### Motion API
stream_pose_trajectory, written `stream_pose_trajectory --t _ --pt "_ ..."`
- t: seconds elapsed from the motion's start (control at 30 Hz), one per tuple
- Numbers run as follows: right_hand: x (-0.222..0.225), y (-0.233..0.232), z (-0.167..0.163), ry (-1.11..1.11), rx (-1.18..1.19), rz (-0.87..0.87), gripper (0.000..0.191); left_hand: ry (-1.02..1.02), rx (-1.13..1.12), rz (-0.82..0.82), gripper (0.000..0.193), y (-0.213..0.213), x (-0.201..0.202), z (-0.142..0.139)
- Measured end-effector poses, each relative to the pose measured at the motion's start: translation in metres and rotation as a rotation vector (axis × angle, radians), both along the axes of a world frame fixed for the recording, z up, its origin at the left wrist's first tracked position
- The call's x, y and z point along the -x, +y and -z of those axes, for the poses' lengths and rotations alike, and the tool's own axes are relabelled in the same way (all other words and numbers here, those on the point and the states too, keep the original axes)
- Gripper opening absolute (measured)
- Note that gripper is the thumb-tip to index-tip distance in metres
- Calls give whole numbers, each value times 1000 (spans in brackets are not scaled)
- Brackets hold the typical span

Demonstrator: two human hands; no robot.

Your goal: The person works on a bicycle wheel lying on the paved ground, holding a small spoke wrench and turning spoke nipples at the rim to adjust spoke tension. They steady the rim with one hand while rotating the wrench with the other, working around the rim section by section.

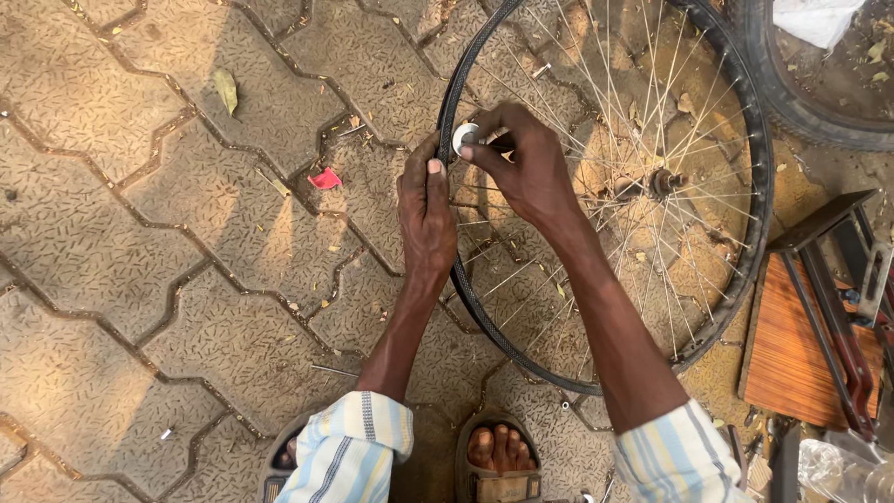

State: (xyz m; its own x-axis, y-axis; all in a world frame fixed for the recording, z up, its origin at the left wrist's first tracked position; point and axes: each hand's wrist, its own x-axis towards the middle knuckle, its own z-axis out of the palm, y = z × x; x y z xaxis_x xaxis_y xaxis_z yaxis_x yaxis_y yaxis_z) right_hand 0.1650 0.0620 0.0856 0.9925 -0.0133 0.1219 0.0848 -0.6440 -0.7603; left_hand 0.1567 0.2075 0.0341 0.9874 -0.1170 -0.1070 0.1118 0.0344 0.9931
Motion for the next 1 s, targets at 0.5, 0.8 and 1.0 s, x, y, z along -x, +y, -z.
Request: stream_pose_trajectory --t 0.5,0.8,1.0 --pt "10 13 -2 11 111 -8 19 -143 -71 -43 48 0 1 -3" --pt "17 2 -6 29 148 40 26 -71 136 -29 38 1 -3 -7" --pt "14 -3 -7 66 -30 111 43 -207 55 9 44 -3 -21 -12"
